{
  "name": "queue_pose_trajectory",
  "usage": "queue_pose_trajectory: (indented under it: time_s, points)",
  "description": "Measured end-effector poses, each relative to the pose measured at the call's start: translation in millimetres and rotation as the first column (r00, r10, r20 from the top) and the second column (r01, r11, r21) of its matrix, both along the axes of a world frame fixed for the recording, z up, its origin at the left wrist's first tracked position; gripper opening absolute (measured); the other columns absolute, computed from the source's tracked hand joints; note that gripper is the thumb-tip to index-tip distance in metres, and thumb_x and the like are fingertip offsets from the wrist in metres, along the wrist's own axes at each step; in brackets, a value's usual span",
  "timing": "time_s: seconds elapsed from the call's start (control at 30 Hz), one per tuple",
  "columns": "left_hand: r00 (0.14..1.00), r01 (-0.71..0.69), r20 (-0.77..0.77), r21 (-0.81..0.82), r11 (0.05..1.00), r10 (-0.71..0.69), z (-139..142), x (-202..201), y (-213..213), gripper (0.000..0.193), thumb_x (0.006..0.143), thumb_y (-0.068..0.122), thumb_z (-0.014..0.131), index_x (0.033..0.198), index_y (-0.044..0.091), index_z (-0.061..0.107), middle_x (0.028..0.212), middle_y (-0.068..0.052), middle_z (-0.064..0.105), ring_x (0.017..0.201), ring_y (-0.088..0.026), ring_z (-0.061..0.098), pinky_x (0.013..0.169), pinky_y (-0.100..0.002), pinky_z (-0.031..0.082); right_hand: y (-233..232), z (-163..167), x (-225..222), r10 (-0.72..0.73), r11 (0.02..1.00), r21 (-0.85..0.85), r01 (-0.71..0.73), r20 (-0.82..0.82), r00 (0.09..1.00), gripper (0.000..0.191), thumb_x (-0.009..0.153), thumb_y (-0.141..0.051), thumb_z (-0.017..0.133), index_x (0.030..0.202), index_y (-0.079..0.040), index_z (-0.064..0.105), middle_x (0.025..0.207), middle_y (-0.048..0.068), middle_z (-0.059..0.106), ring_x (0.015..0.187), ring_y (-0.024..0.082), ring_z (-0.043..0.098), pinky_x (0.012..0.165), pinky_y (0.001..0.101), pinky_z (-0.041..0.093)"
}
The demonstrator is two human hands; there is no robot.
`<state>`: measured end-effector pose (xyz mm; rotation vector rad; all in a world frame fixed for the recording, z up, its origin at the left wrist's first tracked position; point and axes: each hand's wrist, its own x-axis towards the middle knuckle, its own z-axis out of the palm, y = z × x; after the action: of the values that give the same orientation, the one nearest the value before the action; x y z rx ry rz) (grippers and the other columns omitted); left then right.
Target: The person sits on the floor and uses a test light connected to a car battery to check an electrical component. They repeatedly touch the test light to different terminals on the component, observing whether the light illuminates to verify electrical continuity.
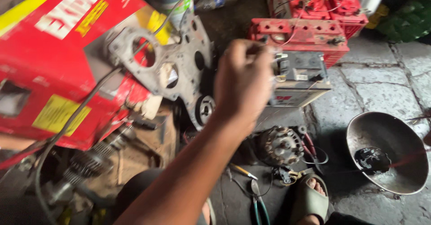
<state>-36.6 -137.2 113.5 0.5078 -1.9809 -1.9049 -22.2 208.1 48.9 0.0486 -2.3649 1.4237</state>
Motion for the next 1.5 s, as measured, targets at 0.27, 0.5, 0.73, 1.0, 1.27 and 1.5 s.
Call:
queue_pose_trajectory:
  time_s: [0.27,0.5,0.73,1.0,1.27,1.5]
  points:
    - [0.955,0.137,-0.294,0.333,0.933,-0.035,-2.8,-2.7,-8.7,0.004,0.100,0.005,0.060,0.099,0.002,0.060,0.109,-0.011,0.077,0.102,-0.013,0.070,0.096,-0.026,0.052,32.6,-4.4,-16.8,0.051,0.997,-0.073,-0.041,0.145,0.988,0.020,0.105,-0.011,0.057,0.117,0.004,0.054,0.116,0.023,0.071,0.093,0.030,0.073,0.080,0.0395,0.061]
    - [0.962,0.040,-0.266,0.340,0.939,0.056,-1.7,-11.2,9.7,0.003,0.103,0.003,0.056,0.104,0.001,0.059,0.116,-0.016,0.074,0.100,-0.013,0.066,0.093,-0.027,0.052,47.4,-6.5,-47.1,0.085,0.991,-0.121,-0.062,0.198,0.977,0.020,0.103,-0.010,0.060,0.115,0.005,0.053,0.115,0.024,0.071,0.091,0.031,0.074,0.079,0.0404,0.062]
    - [0.996,-0.027,-0.057,0.510,0.860,0.065,-0.1,-26.6,43.3,0.005,0.097,0.007,0.053,0.098,0.002,0.056,0.112,-0.019,0.076,0.087,-0.019,0.072,0.074,-0.037,0.064,30.8,11.8,-65.3,0.238,0.957,-0.205,-0.205,0.152,0.959,0.019,0.102,-0.006,0.062,0.114,0.008,0.060,0.110,0.026,0.073,0.088,0.032,0.077,0.081,0.0419,0.063]
    - [0.995,-0.019,0.091,0.575,0.818,-0.042,-5.6,-30.8,66.9,0.011,0.094,0.008,0.054,0.097,0.000,0.061,0.104,-0.020,0.076,0.080,-0.022,0.073,0.070,-0.041,0.064,-40.1,41.4,-57.0,0.366,0.850,-0.451,-0.271,0.137,0.920,0.022,0.103,-0.003,0.055,0.117,0.009,0.067,0.109,0.020,0.081,0.091,0.024,0.083,0.080,0.0356,0.069]
    - [0.995,0.078,-0.002,0.653,0.754,-0.101,-1.9,-36.6,77.7,0.012,0.099,0.010,0.053,0.101,0.000,0.058,0.106,-0.017,0.075,0.079,-0.019,0.071,0.072,-0.037,0.063,-85.4,68.0,-62.6,0.375,0.848,-0.492,-0.199,0.291,0.880,0.024,0.099,-0.001,0.057,0.118,0.005,0.071,0.108,0.017,0.079,0.099,0.018,0.077,0.085,0.0327,0.062]
    - [0.990,0.139,-0.076,0.610,0.780,-0.117,-3.5,-34.7,89.7,0.010,0.099,0.010,0.057,0.101,0.001,0.062,0.109,-0.013,0.074,0.101,-0.014,0.063,0.097,-0.030,0.048,-96.0,63.8,-66.7,0.401,0.751,-0.636,-0.177,0.227,0.888,0.024,0.100,-0.004,0.053,0.117,0.009,0.064,0.115,0.019,0.078,0.106,0.021,0.075,0.098,0.0332,0.059]
